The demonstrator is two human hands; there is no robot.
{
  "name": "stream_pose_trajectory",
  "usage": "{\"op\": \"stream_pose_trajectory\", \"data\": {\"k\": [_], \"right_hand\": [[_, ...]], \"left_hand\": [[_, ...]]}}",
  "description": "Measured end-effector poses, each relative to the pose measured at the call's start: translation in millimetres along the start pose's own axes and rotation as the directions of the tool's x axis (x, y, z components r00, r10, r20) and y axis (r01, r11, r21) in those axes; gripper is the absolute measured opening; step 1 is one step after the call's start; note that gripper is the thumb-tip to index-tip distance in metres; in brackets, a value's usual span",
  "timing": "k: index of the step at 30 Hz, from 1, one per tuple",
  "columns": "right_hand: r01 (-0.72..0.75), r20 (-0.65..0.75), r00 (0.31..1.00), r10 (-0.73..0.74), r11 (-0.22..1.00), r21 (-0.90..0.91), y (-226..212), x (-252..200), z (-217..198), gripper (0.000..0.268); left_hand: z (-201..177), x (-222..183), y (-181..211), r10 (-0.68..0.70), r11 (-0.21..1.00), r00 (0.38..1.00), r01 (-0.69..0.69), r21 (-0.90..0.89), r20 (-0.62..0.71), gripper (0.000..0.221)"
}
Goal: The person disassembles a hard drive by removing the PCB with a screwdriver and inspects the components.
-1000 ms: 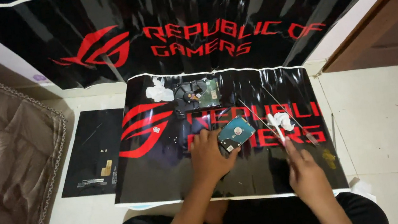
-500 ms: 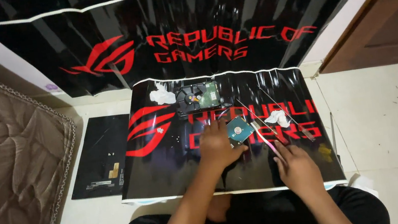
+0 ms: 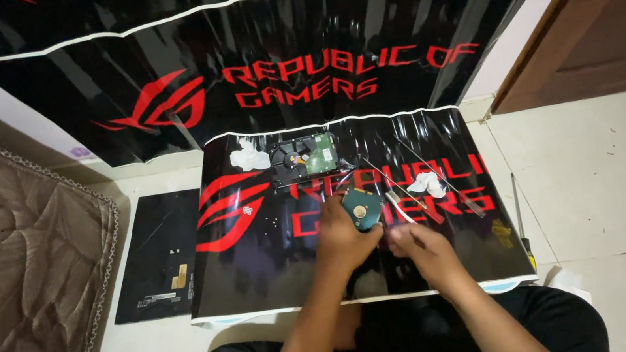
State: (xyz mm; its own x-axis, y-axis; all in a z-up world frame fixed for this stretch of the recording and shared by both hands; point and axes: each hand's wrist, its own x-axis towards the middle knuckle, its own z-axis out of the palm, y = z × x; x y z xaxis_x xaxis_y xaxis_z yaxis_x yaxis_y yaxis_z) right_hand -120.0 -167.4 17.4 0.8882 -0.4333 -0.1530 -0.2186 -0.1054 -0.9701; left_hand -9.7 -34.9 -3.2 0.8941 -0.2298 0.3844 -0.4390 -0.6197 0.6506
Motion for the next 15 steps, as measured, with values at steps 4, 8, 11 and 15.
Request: {"op": "stream_pose_trajectory", "data": {"k": [4, 8, 11, 15], "right_hand": [[0.019, 0.002, 1.0, -0.021, 0.958, 0.288, 48.3, 41.9, 23.2, 0.023], [0.015, -0.036, 0.999, 0.001, 0.904, 0.428, 10.9, 26.6, 32.9, 0.02], [-0.079, 0.039, 0.997, 0.069, 0.898, 0.432, 0.6, 23.5, 31.2, 0.026], [-0.09, 0.039, 0.996, 0.081, 0.923, 0.373, 5.5, 26.1, 31.0, 0.018]], "left_hand": [[-10.2, -12.1, 9.4, -0.28, 0.955, 0.934, 0.295, -0.035, 0.221, 0.088], [-23.5, -18.4, -4.5, -0.268, 0.855, 0.882, 0.403, -0.327, 0.388, 0.084], [6.8, -18.7, -50.1, -0.253, 0.612, 0.865, 0.49, -0.621, 0.433, 0.051], [19.6, -18.3, -62.2, -0.326, 0.503, 0.874, 0.484, -0.716, 0.361, 0.035]]}}
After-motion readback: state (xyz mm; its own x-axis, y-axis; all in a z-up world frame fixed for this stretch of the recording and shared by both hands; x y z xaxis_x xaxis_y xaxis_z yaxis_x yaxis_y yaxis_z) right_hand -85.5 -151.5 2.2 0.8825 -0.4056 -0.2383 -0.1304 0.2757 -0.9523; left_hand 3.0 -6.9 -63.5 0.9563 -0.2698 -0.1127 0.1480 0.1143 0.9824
